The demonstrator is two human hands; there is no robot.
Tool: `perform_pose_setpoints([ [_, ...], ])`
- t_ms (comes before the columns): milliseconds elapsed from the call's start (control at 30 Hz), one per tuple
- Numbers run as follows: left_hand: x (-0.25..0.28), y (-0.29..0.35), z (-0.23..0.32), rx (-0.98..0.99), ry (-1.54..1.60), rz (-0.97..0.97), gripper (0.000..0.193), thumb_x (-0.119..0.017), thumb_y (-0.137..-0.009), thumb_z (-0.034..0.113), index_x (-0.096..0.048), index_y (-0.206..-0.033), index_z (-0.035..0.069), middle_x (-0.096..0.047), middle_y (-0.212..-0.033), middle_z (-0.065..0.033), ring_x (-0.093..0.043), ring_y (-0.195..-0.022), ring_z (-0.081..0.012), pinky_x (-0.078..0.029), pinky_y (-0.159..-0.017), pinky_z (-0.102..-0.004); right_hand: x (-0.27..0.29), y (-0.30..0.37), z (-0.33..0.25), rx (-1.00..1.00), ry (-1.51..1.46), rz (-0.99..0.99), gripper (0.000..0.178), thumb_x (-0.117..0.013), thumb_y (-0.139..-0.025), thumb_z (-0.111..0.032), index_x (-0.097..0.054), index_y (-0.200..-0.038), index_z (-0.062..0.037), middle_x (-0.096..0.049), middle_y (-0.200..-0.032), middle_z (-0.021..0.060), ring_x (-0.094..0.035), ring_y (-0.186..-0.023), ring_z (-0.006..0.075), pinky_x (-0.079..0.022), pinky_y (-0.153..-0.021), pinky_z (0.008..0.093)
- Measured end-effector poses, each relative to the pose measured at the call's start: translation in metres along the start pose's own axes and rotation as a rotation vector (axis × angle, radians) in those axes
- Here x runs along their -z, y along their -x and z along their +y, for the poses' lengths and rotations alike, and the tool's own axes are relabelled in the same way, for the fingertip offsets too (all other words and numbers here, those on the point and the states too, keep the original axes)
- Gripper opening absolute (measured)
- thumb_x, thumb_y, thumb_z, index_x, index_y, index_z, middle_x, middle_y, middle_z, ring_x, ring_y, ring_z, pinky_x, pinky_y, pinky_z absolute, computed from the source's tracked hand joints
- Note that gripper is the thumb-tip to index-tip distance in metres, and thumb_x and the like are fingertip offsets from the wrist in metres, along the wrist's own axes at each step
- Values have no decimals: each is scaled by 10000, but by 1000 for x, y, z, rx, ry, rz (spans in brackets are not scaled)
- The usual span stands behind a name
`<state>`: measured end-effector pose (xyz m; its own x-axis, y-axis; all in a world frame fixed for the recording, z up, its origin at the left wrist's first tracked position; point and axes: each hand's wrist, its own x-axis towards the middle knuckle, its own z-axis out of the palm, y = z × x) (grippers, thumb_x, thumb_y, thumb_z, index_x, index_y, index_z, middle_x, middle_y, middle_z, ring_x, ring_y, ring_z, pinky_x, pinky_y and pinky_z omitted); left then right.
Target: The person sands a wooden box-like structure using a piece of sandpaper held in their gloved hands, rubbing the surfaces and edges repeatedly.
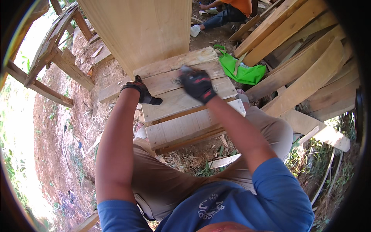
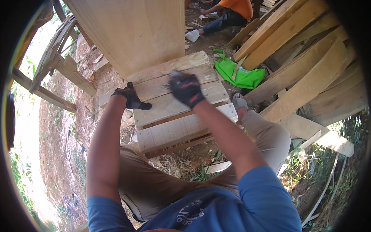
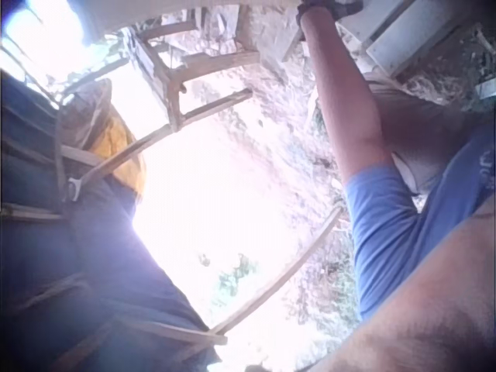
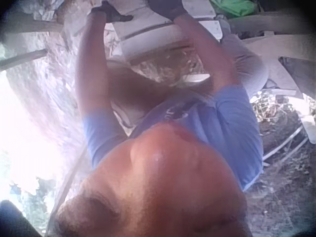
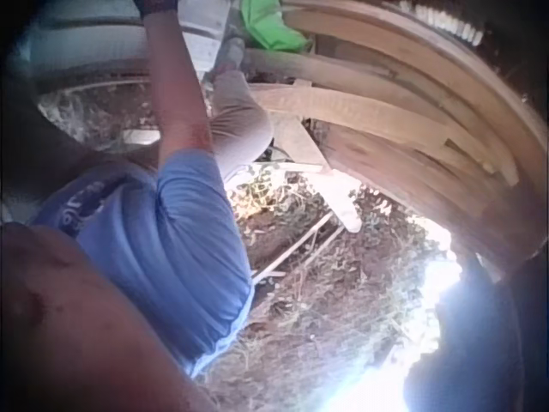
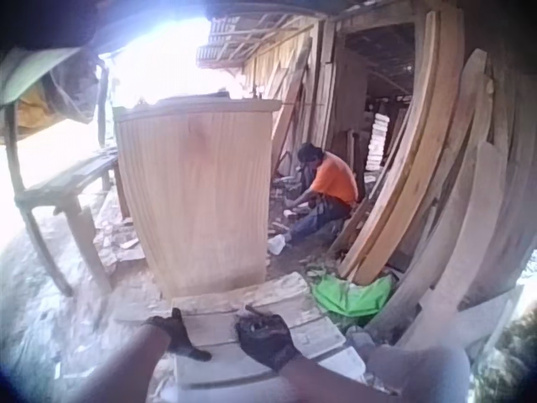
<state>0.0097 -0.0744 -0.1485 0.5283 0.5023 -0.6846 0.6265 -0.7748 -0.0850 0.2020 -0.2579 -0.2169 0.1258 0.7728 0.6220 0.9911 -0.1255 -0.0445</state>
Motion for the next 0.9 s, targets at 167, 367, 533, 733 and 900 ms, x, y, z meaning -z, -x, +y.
perform_pose_setpoints([
  [167,9,13,12,17,27,15,1740,-740,-559,956,62,-1616,-168,-399,-1652,-280,-428,-1522,-376,-365,-1243,-396,64,60,195,-341,275,-387,356,-480,-1046,-294,-757,-965,-86,-767,-957,194,-745,-853,418,-575,-747,542],
  [367,8,20,8,43,1,36,1665,-737,-585,940,-50,-1631,-159,-484,-1598,-267,-497,-1472,-375,-401,-1215,-411,138,114,309,-618,335,-540,561,-385,-1067,-446,-766,-1080,-35,-752,-1147,236,-699,-1080,482,-514,-1000,565],
  [533,52,50,39,143,-96,159,994,-672,-814,816,-610,-1461,63,-647,-1441,-191,-607,-1361,-324,-475,-1136,-436,141,91,297,-442,188,-512,362,-394,-1089,-295,-647,-1045,-40,-746,-938,235,-744,-980,412,-564,-834,525],
  [733,44,11,80,-281,-44,1160,458,-736,-945,386,-699,-1297,95,-727,-1253,-146,-659,-1221,-341,-507,-1054,-480,138,30,244,-459,26,-292,480,-377,-1087,-404,-705,-1103,-55,-741,-1114,235,-692,-1082,462,-525,-992,547],
  [900,52,-11,176,-592,47,937,526,-747,-952,438,-670,-1359,113,-643,-1422,-143,-596,-1334,-347,-481,-1126,-469,156,25,231,-559,-149,-107,576,-343,-1116,-479,-715,-1069,-42,-742,-979,246,-699,-975,473,-540,-939,565],
])
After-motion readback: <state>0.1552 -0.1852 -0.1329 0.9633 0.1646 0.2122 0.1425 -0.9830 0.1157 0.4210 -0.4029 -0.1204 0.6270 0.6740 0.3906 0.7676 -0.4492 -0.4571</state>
